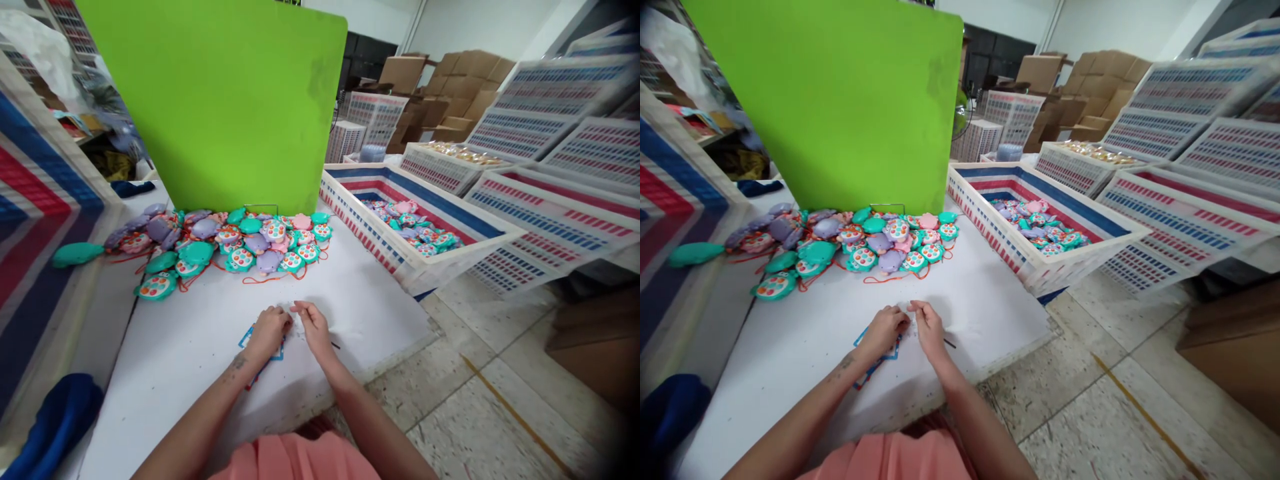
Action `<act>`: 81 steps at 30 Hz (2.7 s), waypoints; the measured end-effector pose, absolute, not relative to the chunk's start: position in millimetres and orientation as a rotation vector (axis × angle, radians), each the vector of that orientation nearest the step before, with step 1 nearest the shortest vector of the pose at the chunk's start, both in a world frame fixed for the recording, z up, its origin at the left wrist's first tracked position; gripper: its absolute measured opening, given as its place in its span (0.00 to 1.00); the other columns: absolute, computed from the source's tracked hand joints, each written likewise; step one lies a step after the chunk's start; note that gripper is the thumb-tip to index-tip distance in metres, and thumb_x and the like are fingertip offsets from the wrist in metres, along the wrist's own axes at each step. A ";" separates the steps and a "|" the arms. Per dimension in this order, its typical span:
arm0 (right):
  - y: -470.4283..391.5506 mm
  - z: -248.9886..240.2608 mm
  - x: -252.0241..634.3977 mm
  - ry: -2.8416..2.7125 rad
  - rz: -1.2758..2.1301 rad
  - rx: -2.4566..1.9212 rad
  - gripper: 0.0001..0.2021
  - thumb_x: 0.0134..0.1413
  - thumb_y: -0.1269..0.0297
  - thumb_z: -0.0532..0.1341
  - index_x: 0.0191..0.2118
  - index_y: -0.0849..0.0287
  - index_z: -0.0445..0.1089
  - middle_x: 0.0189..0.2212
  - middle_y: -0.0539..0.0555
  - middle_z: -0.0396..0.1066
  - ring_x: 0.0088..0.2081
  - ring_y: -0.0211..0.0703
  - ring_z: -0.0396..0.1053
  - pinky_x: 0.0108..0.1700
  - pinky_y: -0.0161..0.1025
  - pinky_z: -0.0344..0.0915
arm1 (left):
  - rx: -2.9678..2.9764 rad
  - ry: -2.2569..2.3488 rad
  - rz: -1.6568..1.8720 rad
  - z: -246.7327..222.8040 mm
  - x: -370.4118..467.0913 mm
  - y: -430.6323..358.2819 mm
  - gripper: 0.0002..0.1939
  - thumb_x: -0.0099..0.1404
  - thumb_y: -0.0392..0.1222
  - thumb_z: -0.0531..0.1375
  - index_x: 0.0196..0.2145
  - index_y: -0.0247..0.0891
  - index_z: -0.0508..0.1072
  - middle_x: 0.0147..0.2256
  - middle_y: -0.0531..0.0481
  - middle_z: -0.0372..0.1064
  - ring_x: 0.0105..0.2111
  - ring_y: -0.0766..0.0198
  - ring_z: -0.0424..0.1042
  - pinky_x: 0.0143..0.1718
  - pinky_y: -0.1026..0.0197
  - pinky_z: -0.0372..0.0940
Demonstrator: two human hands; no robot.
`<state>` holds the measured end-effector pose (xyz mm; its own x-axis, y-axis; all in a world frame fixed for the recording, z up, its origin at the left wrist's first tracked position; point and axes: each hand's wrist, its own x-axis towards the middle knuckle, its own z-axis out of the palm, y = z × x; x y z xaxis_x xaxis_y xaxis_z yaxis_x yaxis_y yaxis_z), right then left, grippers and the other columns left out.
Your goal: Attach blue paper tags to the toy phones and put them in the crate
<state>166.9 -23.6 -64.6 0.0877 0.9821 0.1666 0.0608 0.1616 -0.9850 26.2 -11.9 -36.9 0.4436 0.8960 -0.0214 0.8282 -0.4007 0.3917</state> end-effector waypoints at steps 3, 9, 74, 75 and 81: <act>-21.6 -68.2 169.0 -1.236 0.989 -1.168 0.12 0.59 0.59 0.53 0.42 0.58 0.69 0.37 0.55 0.74 0.42 0.44 0.70 0.50 0.43 0.62 | 2.335 1.456 0.295 -32.1 20.8 -16.4 0.11 0.63 0.36 0.53 0.37 0.39 0.75 0.36 0.46 0.70 0.39 0.58 0.66 0.42 0.59 0.58; -22.9 -70.3 168.4 -1.264 0.980 -1.145 0.12 0.60 0.60 0.52 0.43 0.59 0.69 0.34 0.54 0.74 0.40 0.44 0.69 0.49 0.43 0.62 | 2.361 1.391 0.208 -23.5 19.1 -25.6 0.07 0.60 0.38 0.57 0.32 0.41 0.77 0.33 0.46 0.71 0.40 0.55 0.66 0.40 0.57 0.57; -55.3 0.1 140.5 -1.935 0.340 -1.403 0.07 0.52 0.70 0.55 0.26 0.56 0.66 0.21 0.49 0.65 0.23 0.38 0.61 0.28 0.35 0.52 | 1.228 1.169 0.782 4.6 -17.2 -43.5 0.19 0.56 0.43 0.59 0.44 0.32 0.73 0.29 0.50 0.75 0.24 0.68 0.68 0.25 0.67 0.59; -54.9 0.6 138.9 -1.950 0.311 -1.407 0.07 0.52 0.70 0.55 0.26 0.56 0.65 0.22 0.50 0.66 0.24 0.39 0.62 0.28 0.35 0.52 | 1.253 1.158 0.785 3.6 -16.4 -43.9 0.19 0.57 0.42 0.58 0.45 0.33 0.73 0.30 0.49 0.75 0.25 0.67 0.68 0.26 0.67 0.60; -54.3 1.8 133.8 -2.040 0.203 -1.458 0.06 0.52 0.73 0.55 0.27 0.57 0.65 0.25 0.50 0.69 0.28 0.39 0.66 0.29 0.34 0.52 | 1.405 1.194 0.793 2.0 -14.7 -44.4 0.18 0.58 0.41 0.56 0.45 0.34 0.74 0.32 0.50 0.76 0.31 0.63 0.72 0.31 0.66 0.63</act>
